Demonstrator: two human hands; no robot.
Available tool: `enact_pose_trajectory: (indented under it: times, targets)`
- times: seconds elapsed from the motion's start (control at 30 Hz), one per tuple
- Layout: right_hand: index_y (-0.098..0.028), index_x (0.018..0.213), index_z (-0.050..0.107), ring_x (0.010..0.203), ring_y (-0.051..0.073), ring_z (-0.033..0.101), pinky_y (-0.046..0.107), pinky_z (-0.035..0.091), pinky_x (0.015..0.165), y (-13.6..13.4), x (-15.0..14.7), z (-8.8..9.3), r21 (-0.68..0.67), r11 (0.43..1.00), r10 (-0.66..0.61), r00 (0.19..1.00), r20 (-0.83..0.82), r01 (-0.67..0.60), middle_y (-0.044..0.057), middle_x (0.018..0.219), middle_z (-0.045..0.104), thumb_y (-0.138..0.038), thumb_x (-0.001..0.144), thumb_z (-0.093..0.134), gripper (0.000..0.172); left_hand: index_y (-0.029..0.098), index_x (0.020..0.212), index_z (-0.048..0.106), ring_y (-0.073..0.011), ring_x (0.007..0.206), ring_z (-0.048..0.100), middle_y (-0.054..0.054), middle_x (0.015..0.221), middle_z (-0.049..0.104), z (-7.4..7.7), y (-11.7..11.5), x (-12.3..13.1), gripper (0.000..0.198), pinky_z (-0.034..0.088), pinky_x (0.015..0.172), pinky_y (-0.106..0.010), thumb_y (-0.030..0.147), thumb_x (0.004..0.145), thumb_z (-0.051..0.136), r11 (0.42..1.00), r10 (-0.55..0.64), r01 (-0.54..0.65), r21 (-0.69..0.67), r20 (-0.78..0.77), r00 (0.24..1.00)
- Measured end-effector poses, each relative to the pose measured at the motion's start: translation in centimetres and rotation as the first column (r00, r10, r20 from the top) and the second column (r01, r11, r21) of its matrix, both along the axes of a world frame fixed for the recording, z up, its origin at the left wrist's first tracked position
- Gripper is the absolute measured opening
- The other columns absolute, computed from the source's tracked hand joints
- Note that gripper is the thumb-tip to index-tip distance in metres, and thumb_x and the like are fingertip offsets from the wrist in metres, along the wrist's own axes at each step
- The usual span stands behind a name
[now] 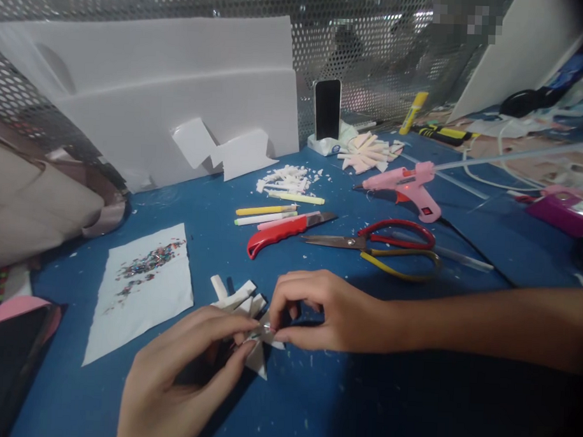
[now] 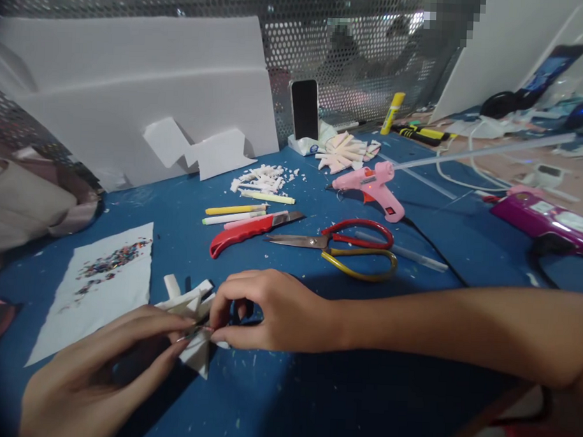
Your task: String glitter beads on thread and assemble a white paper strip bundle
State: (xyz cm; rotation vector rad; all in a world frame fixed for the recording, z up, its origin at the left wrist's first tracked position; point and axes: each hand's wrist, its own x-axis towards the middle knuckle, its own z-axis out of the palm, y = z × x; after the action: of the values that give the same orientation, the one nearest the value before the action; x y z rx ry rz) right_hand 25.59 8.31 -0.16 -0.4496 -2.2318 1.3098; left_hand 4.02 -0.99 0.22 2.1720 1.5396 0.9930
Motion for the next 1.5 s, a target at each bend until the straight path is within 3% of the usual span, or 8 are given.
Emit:
enact_pose_trajectory:
  times: [0.3,0.37,0.43,0.53,0.67,1.0,1.2,1.5]
  targets:
    - [-0.014,0.085,0.062,0.058,0.005,0.043,0.019,0.036,0.052,-0.3,0.3,0.2,-0.144,0.977,-0.162,0.987,-0.02,0.158,-0.002,0.079,0.058,-0.023,0.089,0.064,0.01,0.033,0.098,0.067,-0.0102,0.077,0.072,0.007,0.092,0.075,0.0,0.0,0.1,0.016,0.054,0.061,-0.016,0.021,0.088,0.064,1.0,-0.009,0.009,0.01,0.006,1.0]
    - [-0.014,0.09,0.061,0.061,0.006,0.047,0.019,0.039,0.054,-0.2,0.3,0.1,-0.084,0.98,-0.188,0.979,-0.086,0.181,-0.001,0.085,0.061,-0.02,0.088,0.067,0.008,0.033,0.099,0.068,-0.0106,0.078,0.072,0.007,0.093,0.075,0.0,0.0,0.0,0.017,0.054,0.062,-0.016,0.02,0.088,0.065,1.0,-0.018,0.018,0.017,-0.003,1.0]
    - [-0.014,0.091,0.06,0.074,0.008,0.055,0.02,0.045,0.066,-0.1,0.2,0.1,0.088,0.979,-0.166,0.969,-0.185,0.184,0.001,0.09,0.065,-0.013,0.085,0.069,0.01,0.032,0.1,0.068,-0.0105,0.079,0.072,0.006,0.094,0.075,0.0,-0.1,-0.1,0.017,0.055,0.064,-0.016,0.021,0.088,0.065,0.999,-0.031,0.031,0.019,-0.01,0.999]
    - [-0.013,0.091,0.061,0.088,0.012,0.059,0.027,0.046,0.086,0.2,-0.1,0.2,0.367,0.919,-0.045,0.964,-0.26,0.142,0.004,0.092,0.07,-0.009,0.088,0.067,0.007,0.033,0.102,0.068,-0.0097,0.08,0.072,0.007,0.095,0.075,-0.1,0.0,-0.2,0.018,0.055,0.068,-0.015,0.021,0.088,0.066,0.998,-0.054,0.055,0.027,-0.02,0.998]
    - [-0.013,0.092,0.06,0.088,0.012,0.058,0.028,0.047,0.088,0.6,-0.5,0.3,0.516,0.853,0.029,0.98,-0.198,0.079,0.003,0.092,0.069,-0.014,0.095,0.06,0.003,0.032,0.104,0.068,-0.0081,0.079,0.072,0.007,0.093,0.075,-0.3,0.1,-0.2,0.02,0.055,0.072,-0.013,0.02,0.088,0.066,0.995,-0.082,0.083,0.056,-0.016,0.996]
    - [-0.013,0.096,0.06,0.091,0.013,0.056,0.028,0.048,0.091,1.0,-0.5,0.2,0.637,0.768,0.066,0.981,-0.182,0.067,0.004,0.093,0.069,-0.015,0.099,0.052,0.008,0.032,0.103,0.069,-0.0072,0.076,0.071,0.007,0.092,0.075,-0.6,0.3,-0.5,0.022,0.055,0.072,-0.012,0.018,0.086,0.067,0.989,-0.117,0.115,0.089,0.015,0.993]
    - [-0.01,0.1,0.06,0.09,0.013,0.057,0.028,0.051,0.086,1.2,-0.4,0.0,0.639,0.765,0.119,0.96,-0.255,0.075,0.006,0.095,0.07,-0.012,0.098,0.053,0.008,0.032,0.102,0.069,-0.0076,0.075,0.072,0.007,0.091,0.075,-0.6,0.6,-0.4,0.02,0.056,0.069,-0.011,0.019,0.087,0.065,0.993,-0.102,0.101,0.064,0.017,0.995]
    - [-0.011,0.098,0.059,0.087,0.012,0.057,0.025,0.052,0.082,1.1,-0.4,0.0,0.641,0.755,0.071,0.955,-0.287,0.137,0.005,0.09,0.069,-0.013,0.098,0.055,0.004,0.034,0.102,0.071,-0.0088,0.076,0.072,0.007,0.092,0.076,-0.6,0.4,-0.5,0.022,0.057,0.069,-0.012,0.02,0.086,0.066,0.995,-0.093,0.091,0.05,0.042,0.995]
